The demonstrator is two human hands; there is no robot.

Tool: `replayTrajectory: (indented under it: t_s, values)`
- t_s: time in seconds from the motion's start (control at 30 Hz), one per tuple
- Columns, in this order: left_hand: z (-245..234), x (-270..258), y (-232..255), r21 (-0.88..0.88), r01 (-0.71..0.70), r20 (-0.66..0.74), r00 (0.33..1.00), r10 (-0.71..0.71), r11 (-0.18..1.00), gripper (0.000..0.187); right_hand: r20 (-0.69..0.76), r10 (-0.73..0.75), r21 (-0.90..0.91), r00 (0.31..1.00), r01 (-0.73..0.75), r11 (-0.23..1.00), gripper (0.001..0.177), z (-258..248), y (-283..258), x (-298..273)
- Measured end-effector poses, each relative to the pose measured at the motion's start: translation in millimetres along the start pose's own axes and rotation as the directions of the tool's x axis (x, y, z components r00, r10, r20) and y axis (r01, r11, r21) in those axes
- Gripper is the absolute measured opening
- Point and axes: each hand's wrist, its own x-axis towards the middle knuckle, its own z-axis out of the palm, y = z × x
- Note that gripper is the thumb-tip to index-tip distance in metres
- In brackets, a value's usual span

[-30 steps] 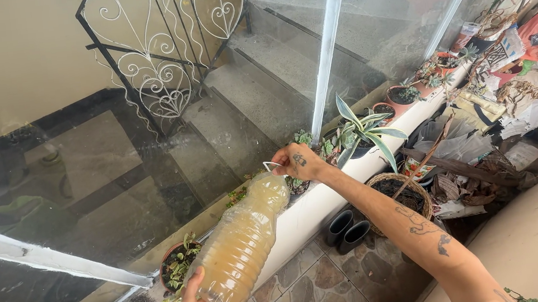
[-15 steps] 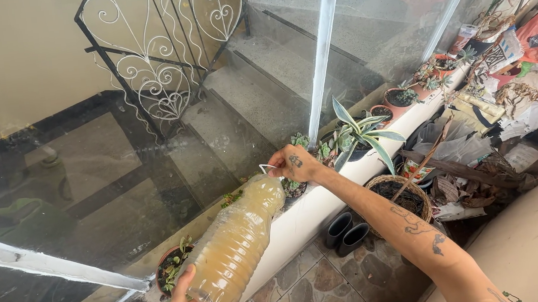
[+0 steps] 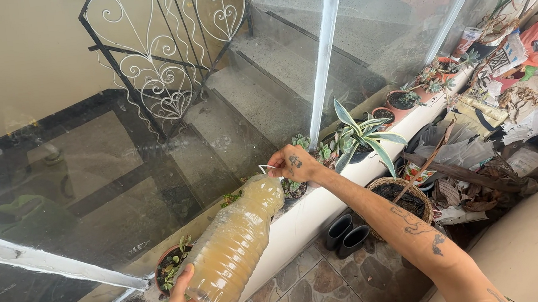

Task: Watering various potted succulent plants on a balcony using a plastic bottle.

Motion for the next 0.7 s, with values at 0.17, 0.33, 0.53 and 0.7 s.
replayTrajectory:
  t_s: [0.17, 0.33, 0.53, 0.7]
  values:
    - [0, -2, 1, 0.001, 0.002, 0.005, 1.000, -0.002, 1.000, 0.097, 0.008, 0.003, -0.003, 1.000, -0.003, 1.000, 0.030, -2, 0, 0]
    - [3, -10, 5, 0.003, -0.005, 0.009, 1.000, 0.005, 1.000, 0.099, 0.002, -0.007, -0.005, 1.000, 0.007, 1.000, 0.030, -3, 2, 1]
    - [3, -2, 0, -0.027, -0.011, 0.039, 0.999, 0.012, 1.000, 0.099, -0.021, 0.004, 0.004, 1.000, -0.004, 1.000, 0.030, -9, -6, 0]
    - [7, -3, -2, -0.026, -0.021, 0.043, 0.999, 0.022, 0.999, 0.101, -0.044, -0.003, 0.022, 0.999, 0.004, 1.000, 0.030, -13, -12, -2]
